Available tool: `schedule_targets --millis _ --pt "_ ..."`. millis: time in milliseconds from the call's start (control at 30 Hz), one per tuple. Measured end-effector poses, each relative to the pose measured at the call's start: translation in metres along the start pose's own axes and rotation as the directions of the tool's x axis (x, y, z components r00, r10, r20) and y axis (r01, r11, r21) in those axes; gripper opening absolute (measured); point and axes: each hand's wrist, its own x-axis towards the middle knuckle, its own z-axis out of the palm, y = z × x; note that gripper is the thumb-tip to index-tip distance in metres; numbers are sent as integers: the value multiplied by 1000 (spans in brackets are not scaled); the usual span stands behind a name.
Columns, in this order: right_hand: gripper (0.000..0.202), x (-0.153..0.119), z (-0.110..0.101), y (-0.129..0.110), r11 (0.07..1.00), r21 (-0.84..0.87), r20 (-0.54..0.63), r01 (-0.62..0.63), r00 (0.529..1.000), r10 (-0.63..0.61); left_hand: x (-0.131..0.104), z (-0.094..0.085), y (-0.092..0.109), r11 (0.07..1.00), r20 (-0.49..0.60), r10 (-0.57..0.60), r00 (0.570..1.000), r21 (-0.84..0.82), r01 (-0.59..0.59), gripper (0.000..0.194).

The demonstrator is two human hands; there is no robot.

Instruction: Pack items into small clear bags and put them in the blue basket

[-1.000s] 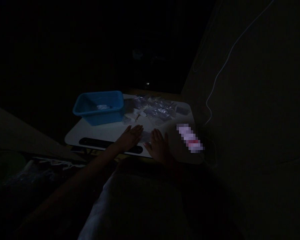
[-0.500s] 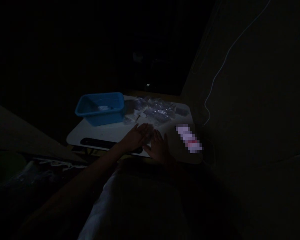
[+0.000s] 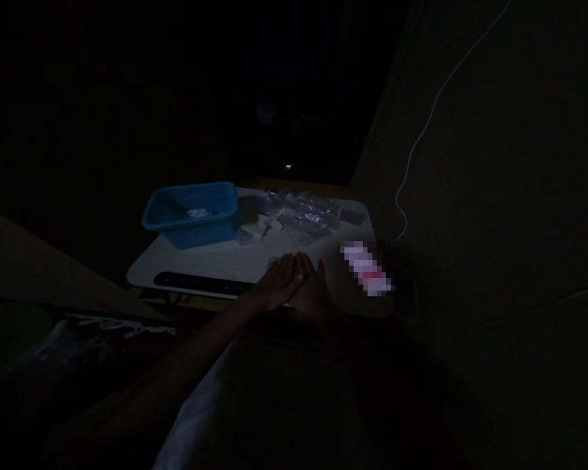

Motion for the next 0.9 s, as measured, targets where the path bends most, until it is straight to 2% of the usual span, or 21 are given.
schedule_targets --millis 200,467,667,900 --pt "62 0 1 0 1000 18 -16 1 1000 0 -1 -1 -3 1000 24 -15 1000 6 15 63" --pt "66 2 -1 -1 999 31 12 -19 1000 19 -6 -1 -10 997 -31 -55 998 51 56 57" --pt "69 2 2 -1 999 34 -33 -18 999 19 -16 -4 -20 991 -83 -100 991 77 107 54" --pt "68 1 4 -1 999 35 -51 -17 999 18 -17 -5 -18 991 -104 -90 991 92 99 53"
